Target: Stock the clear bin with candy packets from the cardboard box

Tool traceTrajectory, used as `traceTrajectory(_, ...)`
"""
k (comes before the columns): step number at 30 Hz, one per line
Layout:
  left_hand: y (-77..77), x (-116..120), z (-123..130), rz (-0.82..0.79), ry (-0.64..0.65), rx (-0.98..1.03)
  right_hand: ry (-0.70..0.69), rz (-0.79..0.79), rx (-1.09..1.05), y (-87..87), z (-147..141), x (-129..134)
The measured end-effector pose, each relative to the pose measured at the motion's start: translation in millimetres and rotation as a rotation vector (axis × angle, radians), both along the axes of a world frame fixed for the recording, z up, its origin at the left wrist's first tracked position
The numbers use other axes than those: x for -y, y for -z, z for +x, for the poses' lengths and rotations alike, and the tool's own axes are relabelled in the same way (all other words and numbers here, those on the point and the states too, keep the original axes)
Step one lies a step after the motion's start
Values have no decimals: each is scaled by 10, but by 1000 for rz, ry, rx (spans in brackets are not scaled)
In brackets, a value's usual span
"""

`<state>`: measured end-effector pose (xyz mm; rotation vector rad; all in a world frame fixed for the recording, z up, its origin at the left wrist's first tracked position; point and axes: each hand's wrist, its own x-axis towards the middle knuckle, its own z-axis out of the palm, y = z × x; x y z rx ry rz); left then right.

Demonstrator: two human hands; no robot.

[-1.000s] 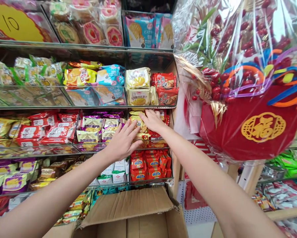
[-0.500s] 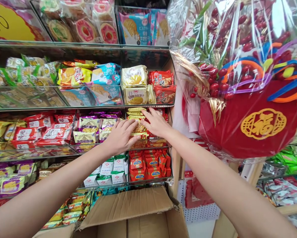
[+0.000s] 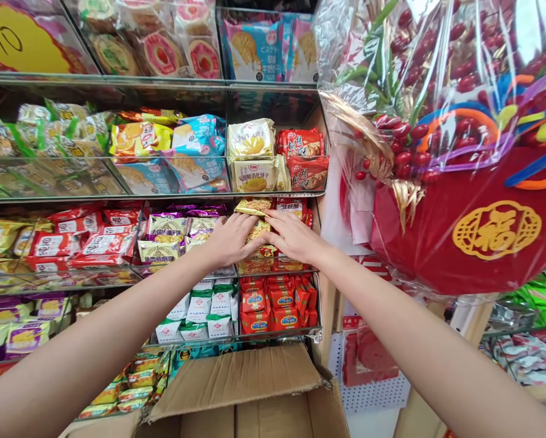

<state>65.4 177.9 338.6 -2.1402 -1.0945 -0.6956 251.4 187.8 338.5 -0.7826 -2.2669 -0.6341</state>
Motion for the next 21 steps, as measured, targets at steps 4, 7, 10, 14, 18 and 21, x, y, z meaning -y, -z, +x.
traceTrajectory(4,34,-6,14,31,-13,23,42,-1,14,-26,6,-30)
traceTrajectory(7,79,6,34,83,-10,66,65,8,11,-72,-9,-77)
traceTrajectory(10,120,39,44,152,-3,98,52,0,-28,-108,-21,-80)
traceTrajectory(14,152,71,35,215,-19,142,54,-11,-83,-120,-58,-34)
traceTrajectory(18,160,56,-2,226,14,175,164,-31,-47,-95,-122,-32)
traceTrajectory(21,163,54,-29,231,38,148,190,-64,-28,-68,-152,-67)
